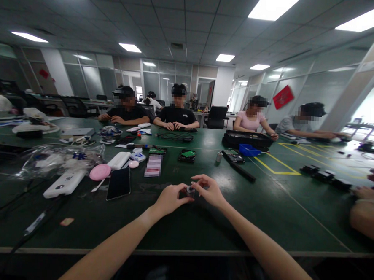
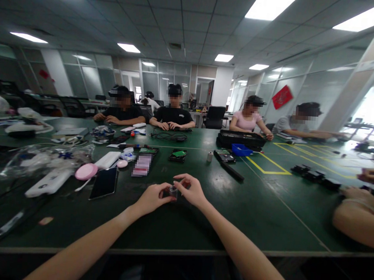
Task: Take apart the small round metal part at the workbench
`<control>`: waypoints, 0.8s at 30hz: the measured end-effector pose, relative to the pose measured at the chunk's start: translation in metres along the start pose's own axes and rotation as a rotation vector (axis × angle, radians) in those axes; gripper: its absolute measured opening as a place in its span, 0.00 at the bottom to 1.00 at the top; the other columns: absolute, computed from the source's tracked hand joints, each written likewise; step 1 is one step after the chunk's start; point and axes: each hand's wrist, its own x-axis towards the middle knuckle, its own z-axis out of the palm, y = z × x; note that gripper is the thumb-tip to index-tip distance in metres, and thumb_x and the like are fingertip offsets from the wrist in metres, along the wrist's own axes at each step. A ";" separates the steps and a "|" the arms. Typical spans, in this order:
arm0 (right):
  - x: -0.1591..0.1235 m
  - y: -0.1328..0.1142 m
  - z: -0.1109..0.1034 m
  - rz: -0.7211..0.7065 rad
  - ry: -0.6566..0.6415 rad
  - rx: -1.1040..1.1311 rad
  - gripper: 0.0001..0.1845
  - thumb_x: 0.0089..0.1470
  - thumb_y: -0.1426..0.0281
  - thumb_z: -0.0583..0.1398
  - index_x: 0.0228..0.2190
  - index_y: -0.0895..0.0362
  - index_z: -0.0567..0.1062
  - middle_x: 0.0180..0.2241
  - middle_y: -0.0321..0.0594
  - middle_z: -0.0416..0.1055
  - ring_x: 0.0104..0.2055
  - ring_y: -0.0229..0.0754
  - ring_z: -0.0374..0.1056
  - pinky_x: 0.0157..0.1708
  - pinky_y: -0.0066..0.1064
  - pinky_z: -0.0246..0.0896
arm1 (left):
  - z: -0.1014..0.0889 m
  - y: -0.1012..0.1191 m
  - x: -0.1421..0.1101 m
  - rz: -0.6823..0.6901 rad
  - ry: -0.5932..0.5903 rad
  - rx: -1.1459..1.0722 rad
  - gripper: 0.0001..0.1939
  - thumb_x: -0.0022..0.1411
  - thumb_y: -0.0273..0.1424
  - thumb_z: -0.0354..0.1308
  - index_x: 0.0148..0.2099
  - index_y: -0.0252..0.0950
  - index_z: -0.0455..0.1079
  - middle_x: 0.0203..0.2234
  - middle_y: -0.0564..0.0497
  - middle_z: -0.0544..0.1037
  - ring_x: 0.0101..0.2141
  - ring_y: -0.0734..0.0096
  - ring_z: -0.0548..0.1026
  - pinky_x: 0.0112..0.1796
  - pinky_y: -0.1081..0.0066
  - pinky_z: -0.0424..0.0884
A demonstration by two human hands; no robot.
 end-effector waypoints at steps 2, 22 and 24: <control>0.000 0.000 -0.001 -0.003 -0.024 0.012 0.19 0.51 0.63 0.62 0.43 0.59 0.72 0.27 0.38 0.74 0.24 0.36 0.67 0.24 0.27 0.63 | 0.001 -0.002 0.000 0.007 0.002 -0.005 0.18 0.55 0.44 0.62 0.44 0.39 0.72 0.20 0.57 0.70 0.22 0.72 0.67 0.25 0.75 0.55; -0.001 0.002 0.001 -0.003 -0.105 0.028 0.22 0.51 0.66 0.62 0.48 0.56 0.69 0.38 0.42 0.75 0.24 0.32 0.65 0.24 0.25 0.64 | 0.001 -0.001 0.000 -0.019 0.001 0.011 0.18 0.55 0.45 0.61 0.42 0.38 0.72 0.20 0.56 0.70 0.23 0.71 0.68 0.26 0.75 0.56; -0.001 0.001 0.002 0.015 -0.119 0.047 0.23 0.51 0.65 0.61 0.49 0.56 0.69 0.40 0.44 0.75 0.22 0.31 0.64 0.21 0.24 0.64 | 0.001 0.000 0.000 -0.029 0.001 0.020 0.18 0.54 0.45 0.61 0.41 0.37 0.72 0.20 0.56 0.70 0.23 0.71 0.68 0.26 0.75 0.56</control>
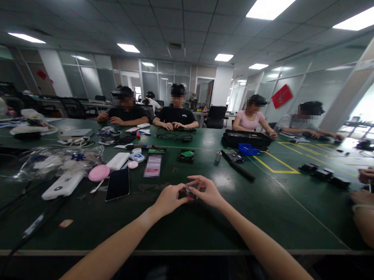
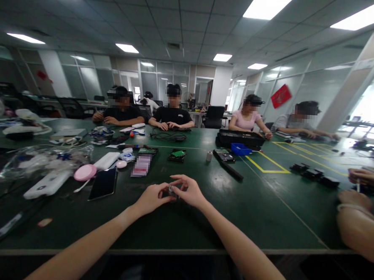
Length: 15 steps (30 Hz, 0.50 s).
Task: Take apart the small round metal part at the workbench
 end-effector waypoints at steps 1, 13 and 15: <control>0.000 -0.001 0.000 0.009 -0.009 0.007 0.23 0.51 0.65 0.61 0.50 0.56 0.68 0.40 0.44 0.76 0.21 0.31 0.64 0.20 0.24 0.63 | 0.000 0.000 0.000 -0.003 0.002 0.004 0.18 0.54 0.45 0.61 0.40 0.37 0.72 0.20 0.56 0.70 0.23 0.71 0.68 0.26 0.75 0.56; -0.001 -0.002 -0.003 -0.046 -0.033 0.011 0.24 0.49 0.68 0.61 0.49 0.58 0.69 0.37 0.44 0.77 0.20 0.32 0.65 0.21 0.24 0.62 | 0.000 0.000 0.000 -0.005 -0.013 -0.002 0.20 0.54 0.44 0.61 0.45 0.38 0.71 0.20 0.55 0.70 0.23 0.70 0.69 0.25 0.75 0.56; -0.001 -0.004 -0.003 -0.050 -0.022 -0.003 0.23 0.49 0.69 0.61 0.48 0.58 0.70 0.37 0.44 0.77 0.21 0.32 0.65 0.21 0.24 0.62 | 0.000 0.000 0.000 -0.008 -0.012 -0.005 0.19 0.54 0.45 0.61 0.44 0.38 0.72 0.20 0.56 0.70 0.23 0.70 0.69 0.25 0.75 0.56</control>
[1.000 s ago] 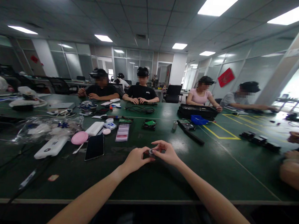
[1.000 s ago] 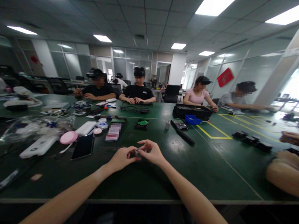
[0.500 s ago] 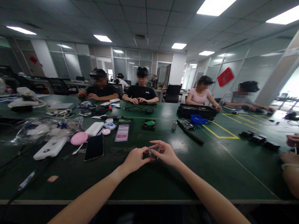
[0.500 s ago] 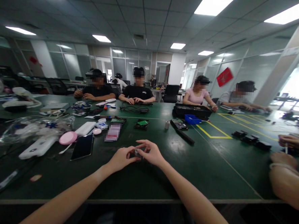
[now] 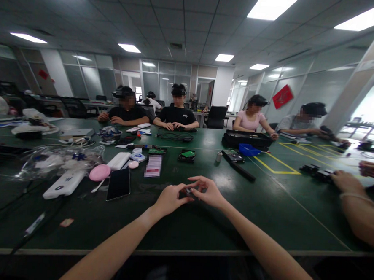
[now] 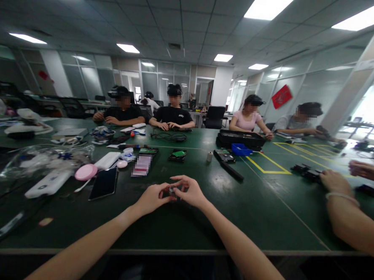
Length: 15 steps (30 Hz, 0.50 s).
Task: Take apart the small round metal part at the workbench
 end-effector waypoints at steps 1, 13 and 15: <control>0.000 -0.001 0.000 0.000 0.006 -0.007 0.23 0.49 0.69 0.61 0.48 0.58 0.70 0.36 0.44 0.77 0.21 0.32 0.65 0.21 0.25 0.62 | 0.000 0.000 0.000 0.001 0.000 -0.002 0.19 0.54 0.45 0.61 0.44 0.38 0.72 0.20 0.56 0.70 0.23 0.70 0.68 0.25 0.75 0.56; 0.001 0.004 0.000 -0.003 0.065 -0.050 0.25 0.48 0.68 0.63 0.49 0.58 0.67 0.31 0.41 0.77 0.23 0.35 0.67 0.22 0.25 0.60 | -0.001 0.000 0.000 0.044 0.012 -0.012 0.19 0.54 0.45 0.61 0.44 0.39 0.72 0.20 0.57 0.69 0.22 0.72 0.67 0.25 0.75 0.55; 0.001 0.003 -0.001 -0.009 0.052 -0.043 0.25 0.48 0.69 0.62 0.49 0.58 0.67 0.32 0.42 0.77 0.23 0.35 0.67 0.23 0.25 0.60 | 0.000 -0.001 -0.001 0.052 0.016 -0.013 0.19 0.55 0.46 0.61 0.44 0.39 0.72 0.19 0.57 0.69 0.22 0.72 0.67 0.25 0.75 0.55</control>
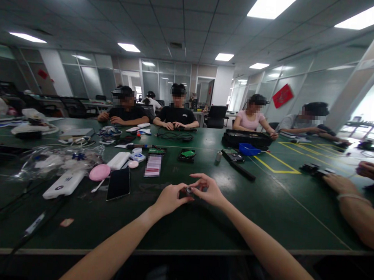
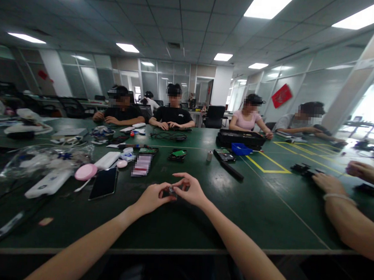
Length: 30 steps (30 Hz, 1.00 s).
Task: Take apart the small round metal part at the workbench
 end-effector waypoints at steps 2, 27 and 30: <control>0.000 -0.001 0.000 -0.002 -0.007 0.006 0.26 0.48 0.70 0.62 0.49 0.58 0.67 0.33 0.42 0.78 0.22 0.35 0.66 0.22 0.25 0.59 | 0.000 0.000 0.000 0.004 0.003 -0.001 0.19 0.55 0.45 0.61 0.43 0.39 0.72 0.20 0.57 0.69 0.23 0.71 0.67 0.25 0.75 0.55; -0.002 -0.004 0.000 0.016 -0.006 -0.046 0.25 0.45 0.74 0.61 0.48 0.56 0.69 0.37 0.41 0.77 0.18 0.29 0.58 0.18 0.21 0.55 | -0.001 0.000 0.000 0.024 0.000 0.015 0.17 0.56 0.44 0.61 0.43 0.38 0.72 0.21 0.56 0.71 0.23 0.71 0.68 0.25 0.75 0.55; -0.003 -0.003 0.000 0.010 -0.007 -0.069 0.24 0.46 0.75 0.60 0.48 0.56 0.69 0.37 0.41 0.77 0.18 0.29 0.60 0.18 0.21 0.56 | -0.001 0.000 0.000 0.021 0.002 0.015 0.18 0.56 0.44 0.61 0.43 0.38 0.72 0.21 0.56 0.71 0.23 0.72 0.68 0.25 0.75 0.55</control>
